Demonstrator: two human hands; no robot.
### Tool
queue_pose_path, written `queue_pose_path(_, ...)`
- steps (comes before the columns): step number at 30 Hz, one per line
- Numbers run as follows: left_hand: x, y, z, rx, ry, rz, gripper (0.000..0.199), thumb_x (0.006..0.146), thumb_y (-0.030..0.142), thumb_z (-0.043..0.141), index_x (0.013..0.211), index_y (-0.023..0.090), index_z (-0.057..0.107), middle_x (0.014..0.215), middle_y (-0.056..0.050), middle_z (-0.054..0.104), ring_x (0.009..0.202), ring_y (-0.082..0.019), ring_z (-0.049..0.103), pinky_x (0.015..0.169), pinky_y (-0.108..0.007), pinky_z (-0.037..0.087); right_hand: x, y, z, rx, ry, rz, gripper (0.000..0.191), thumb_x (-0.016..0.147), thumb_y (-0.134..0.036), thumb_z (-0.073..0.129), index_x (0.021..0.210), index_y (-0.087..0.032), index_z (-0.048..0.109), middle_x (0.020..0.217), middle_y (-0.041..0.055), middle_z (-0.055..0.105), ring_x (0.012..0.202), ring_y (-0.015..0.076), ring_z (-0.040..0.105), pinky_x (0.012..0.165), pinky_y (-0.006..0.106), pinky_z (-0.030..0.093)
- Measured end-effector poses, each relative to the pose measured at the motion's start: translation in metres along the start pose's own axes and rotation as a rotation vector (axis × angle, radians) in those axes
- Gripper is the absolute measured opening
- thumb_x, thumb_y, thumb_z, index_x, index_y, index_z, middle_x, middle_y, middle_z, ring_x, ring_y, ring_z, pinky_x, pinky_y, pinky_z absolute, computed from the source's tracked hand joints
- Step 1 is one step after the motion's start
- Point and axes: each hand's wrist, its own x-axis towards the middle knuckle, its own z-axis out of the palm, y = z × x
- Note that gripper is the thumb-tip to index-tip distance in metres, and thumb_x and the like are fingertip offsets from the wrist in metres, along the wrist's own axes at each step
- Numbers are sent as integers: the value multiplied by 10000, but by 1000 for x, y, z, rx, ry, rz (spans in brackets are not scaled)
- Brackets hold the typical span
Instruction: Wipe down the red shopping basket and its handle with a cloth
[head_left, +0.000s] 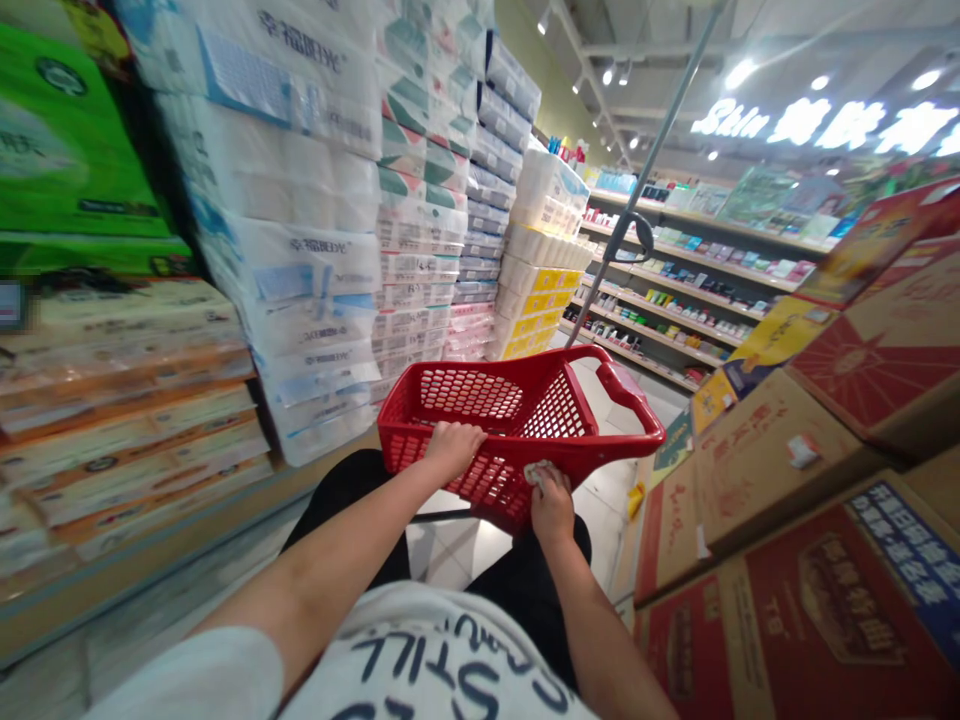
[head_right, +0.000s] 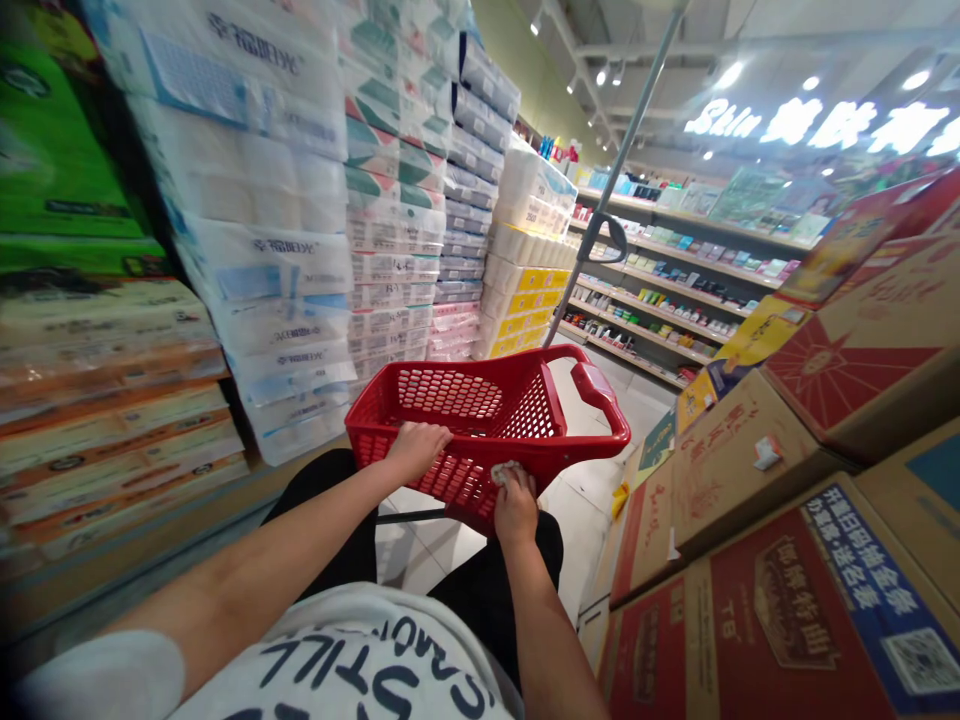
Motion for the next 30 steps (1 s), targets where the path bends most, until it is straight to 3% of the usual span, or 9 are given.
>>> queue_pose_path(7,2,-2,6,-2,25,2,408,966,392,252,904,216,614,878,-70,694,852,-214,609,747,-369,343,4,-8,-7,-43,-55,26,343,772,-91,440,990,-238,659,1006,77,634,965,230,529,836,359,447)
queue_pose_path(12,2,-4,9,1,32,4,412,967,392,247,901,220,615,862,-66,684,847,-205,606,762,-363,337,38,-22,-37,57,132,-140,299,807,-97,458,979,-209,674,1013,75,639,988,217,527,901,370,433)
queue_pose_path(15,2,-5,10,-5,27,8,419,967,397,237,903,219,612,867,-63,681,837,-204,597,765,-369,333,64,-23,-58,-18,251,-82,356,820,-105,447,1095,-197,654,1119,97,608,1064,236,499,945,401,399)
queue_pose_path(23,21,-25,13,-13,19,68,378,959,351,272,868,251,625,940,-33,684,963,-191,556,861,-388,304,87,-15,-83,-198,98,-88,389,790,-127,519,1131,-278,629,1173,32,634,1185,293,421,1024,495,233)
queue_pose_path(30,40,-66,5,3,15,-22,270,909,297,378,978,288,639,1008,-53,673,1035,-230,523,883,-415,313,91,-32,-79,-148,-29,-246,483,776,-116,496,1226,-269,578,1243,25,597,1155,254,473,1024,419,289)
